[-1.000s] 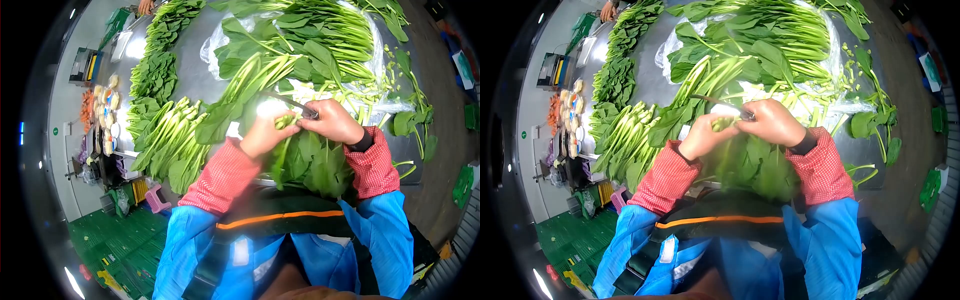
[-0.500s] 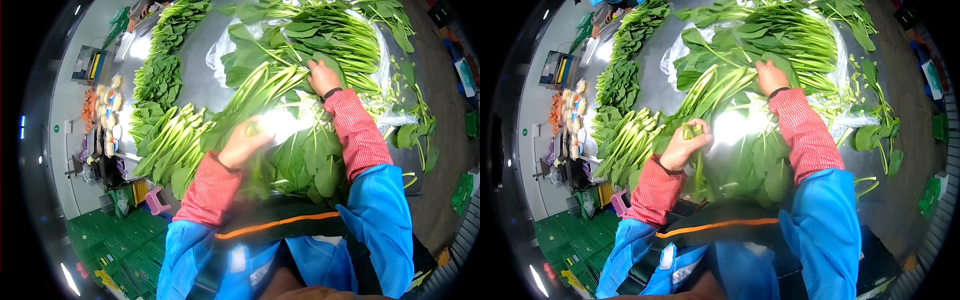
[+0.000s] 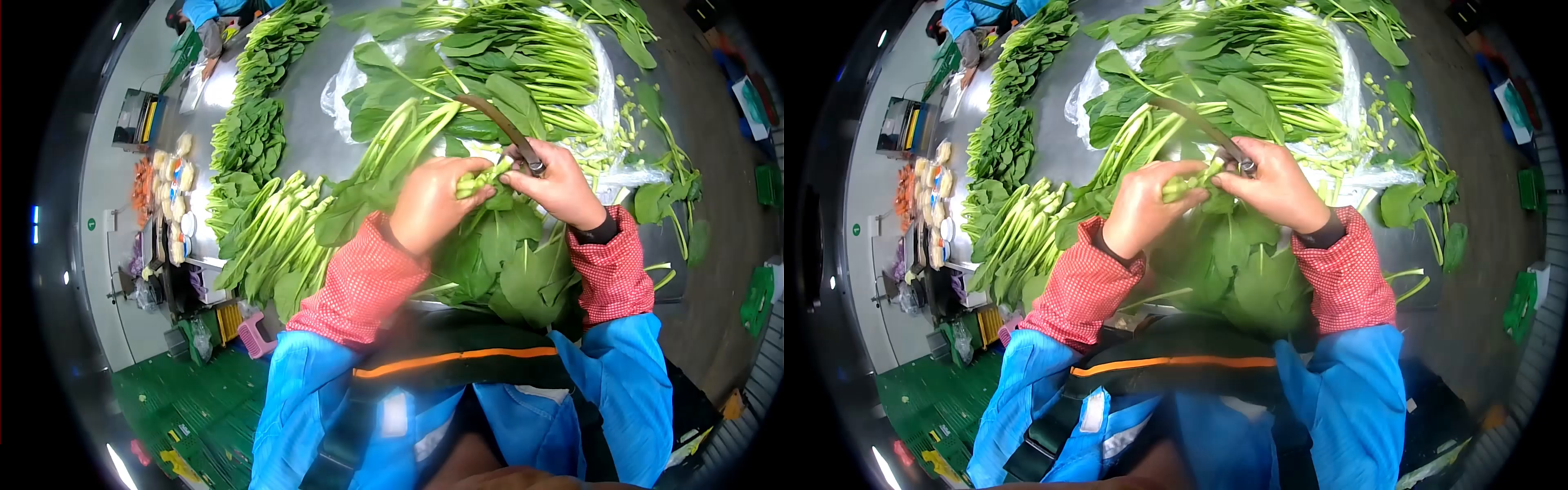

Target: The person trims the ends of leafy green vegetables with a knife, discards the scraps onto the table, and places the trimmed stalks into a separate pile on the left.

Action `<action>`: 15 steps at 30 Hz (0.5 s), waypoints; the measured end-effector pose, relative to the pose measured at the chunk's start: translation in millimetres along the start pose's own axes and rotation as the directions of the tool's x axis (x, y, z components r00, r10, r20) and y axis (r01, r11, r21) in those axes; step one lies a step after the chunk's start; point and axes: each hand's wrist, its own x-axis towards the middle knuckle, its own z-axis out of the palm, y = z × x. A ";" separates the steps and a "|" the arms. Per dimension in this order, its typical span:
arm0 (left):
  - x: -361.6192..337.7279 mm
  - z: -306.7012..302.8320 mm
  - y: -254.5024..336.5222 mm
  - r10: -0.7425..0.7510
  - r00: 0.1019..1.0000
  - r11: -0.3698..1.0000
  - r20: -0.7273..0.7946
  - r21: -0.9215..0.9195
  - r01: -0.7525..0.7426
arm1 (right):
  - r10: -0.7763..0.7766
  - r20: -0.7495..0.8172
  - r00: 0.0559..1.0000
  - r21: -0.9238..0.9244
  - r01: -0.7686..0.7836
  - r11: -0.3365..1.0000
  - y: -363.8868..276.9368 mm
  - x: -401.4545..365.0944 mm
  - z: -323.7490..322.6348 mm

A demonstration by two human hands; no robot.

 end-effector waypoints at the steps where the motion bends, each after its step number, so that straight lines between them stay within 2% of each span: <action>1: 0.2 3.0 2.1 -0.139 0.988 0.982 0.065 -0.119 0.146 | -0.022 -0.069 0.997 -0.038 0.019 0.999 5.7 -4.9 1.8; 2: 1.4 5.6 3.3 -0.264 0.953 0.930 0.146 -0.222 0.292 | -0.048 -0.139 0.989 -0.078 0.037 0.996 8.6 -8.4 1.6; 5: 0.1 9.5 -1.0 -0.369 0.879 0.662 0.302 -0.579 0.476 | -0.257 -0.223 0.940 -0.486 0.121 0.865 -0.3 -29.4 1.7; 6: 0.6 8.2 3.8 -0.365 0.862 0.556 0.352 -0.660 0.505 | -0.277 -0.178 0.944 -0.565 0.133 0.814 3.1 -35.3 3.1; 10: -2.6 13.4 4.6 -0.395 0.834 0.478 0.386 -0.689 0.545 | -0.075 -0.158 0.985 -0.578 -0.031 0.815 62.2 -53.2 2.3; 13: -4.7 16.2 1.6 -0.366 0.848 0.405 0.383 -0.755 0.516 | 0.066 -0.329 0.942 -0.289 -0.167 0.943 68.2 -57.0 -2.9; 14: -6.3 19.1 -0.6 -0.374 0.844 0.429 0.385 -0.735 0.525 | 0.136 -0.336 0.932 -0.109 -0.182 0.977 64.4 -57.5 -1.7; 15: -6.9 22.5 -3.7 -0.378 0.840 0.455 0.389 -0.712 0.534 | 0.170 -0.269 0.948 0.037 -0.166 0.985 50.8 -54.4 3.1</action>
